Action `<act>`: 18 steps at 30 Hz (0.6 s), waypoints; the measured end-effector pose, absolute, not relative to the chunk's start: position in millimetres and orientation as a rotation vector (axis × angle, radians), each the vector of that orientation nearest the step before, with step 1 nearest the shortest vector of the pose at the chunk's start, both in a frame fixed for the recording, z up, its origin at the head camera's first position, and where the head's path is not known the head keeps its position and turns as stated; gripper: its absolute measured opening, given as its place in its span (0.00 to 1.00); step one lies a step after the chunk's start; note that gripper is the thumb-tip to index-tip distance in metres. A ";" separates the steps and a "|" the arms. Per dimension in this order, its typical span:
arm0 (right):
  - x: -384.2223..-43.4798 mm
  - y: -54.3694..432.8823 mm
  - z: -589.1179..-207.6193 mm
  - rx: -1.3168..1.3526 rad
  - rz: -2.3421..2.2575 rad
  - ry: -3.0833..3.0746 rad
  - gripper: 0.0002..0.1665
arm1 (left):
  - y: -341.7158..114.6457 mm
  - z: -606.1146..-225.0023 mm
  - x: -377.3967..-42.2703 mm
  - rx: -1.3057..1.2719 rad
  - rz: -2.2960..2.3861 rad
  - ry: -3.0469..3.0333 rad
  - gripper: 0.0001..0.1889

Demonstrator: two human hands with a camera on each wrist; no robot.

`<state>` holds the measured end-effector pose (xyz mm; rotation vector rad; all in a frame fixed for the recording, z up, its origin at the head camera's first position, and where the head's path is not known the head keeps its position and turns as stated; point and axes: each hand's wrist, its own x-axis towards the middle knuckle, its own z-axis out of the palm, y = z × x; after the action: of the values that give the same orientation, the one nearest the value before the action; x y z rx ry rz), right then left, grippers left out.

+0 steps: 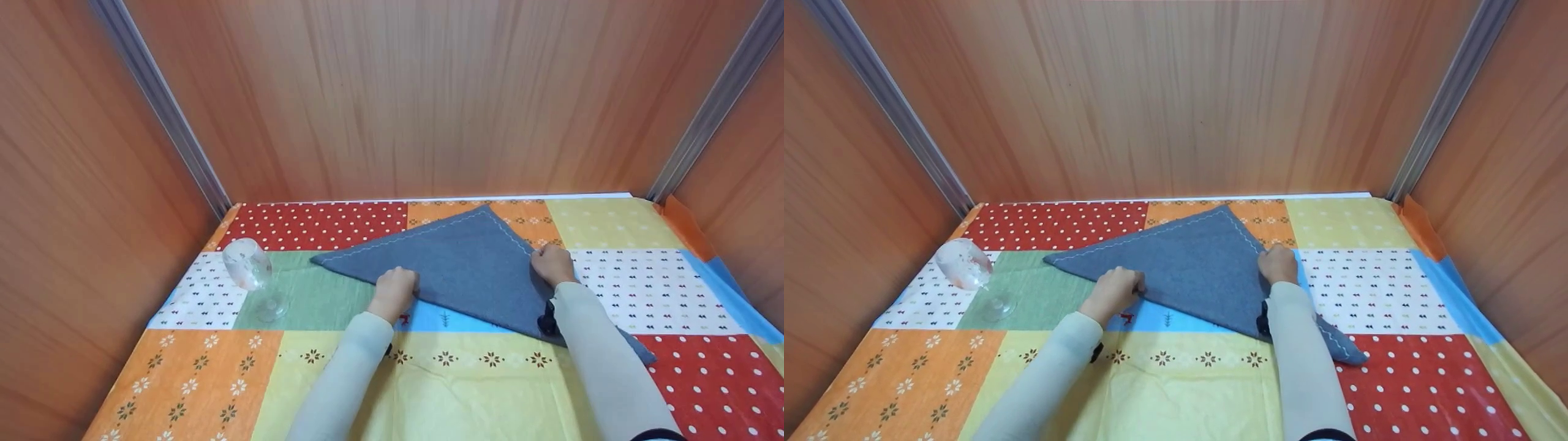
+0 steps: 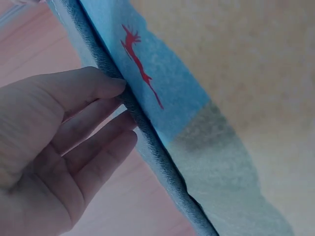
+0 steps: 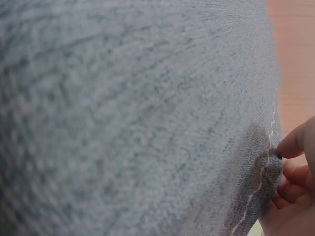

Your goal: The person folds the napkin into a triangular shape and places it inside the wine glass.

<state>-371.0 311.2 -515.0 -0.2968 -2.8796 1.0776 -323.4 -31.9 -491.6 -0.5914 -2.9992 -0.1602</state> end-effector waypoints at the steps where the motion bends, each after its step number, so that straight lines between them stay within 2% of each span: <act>1: -370.8 311.4 -515.0 -0.286 1.080 -2.879 0.20 | -32.4 -491.7 -325.0 -0.584 -0.179 -2.998 0.09; 11: -369.6 312.6 -515.2 -0.283 1.138 -2.924 0.18 | -31.8 -491.3 -334.2 -0.537 -0.194 -3.004 0.05; 18: -367.7 317.5 -514.5 -0.283 1.090 -2.948 0.18 | -31.7 -492.5 -343.2 -0.556 -0.234 -2.978 0.06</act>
<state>-367.7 317.5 -514.5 -0.2826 -2.9478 1.0901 -343.2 -31.7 -492.5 -0.5564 -2.9785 -0.2340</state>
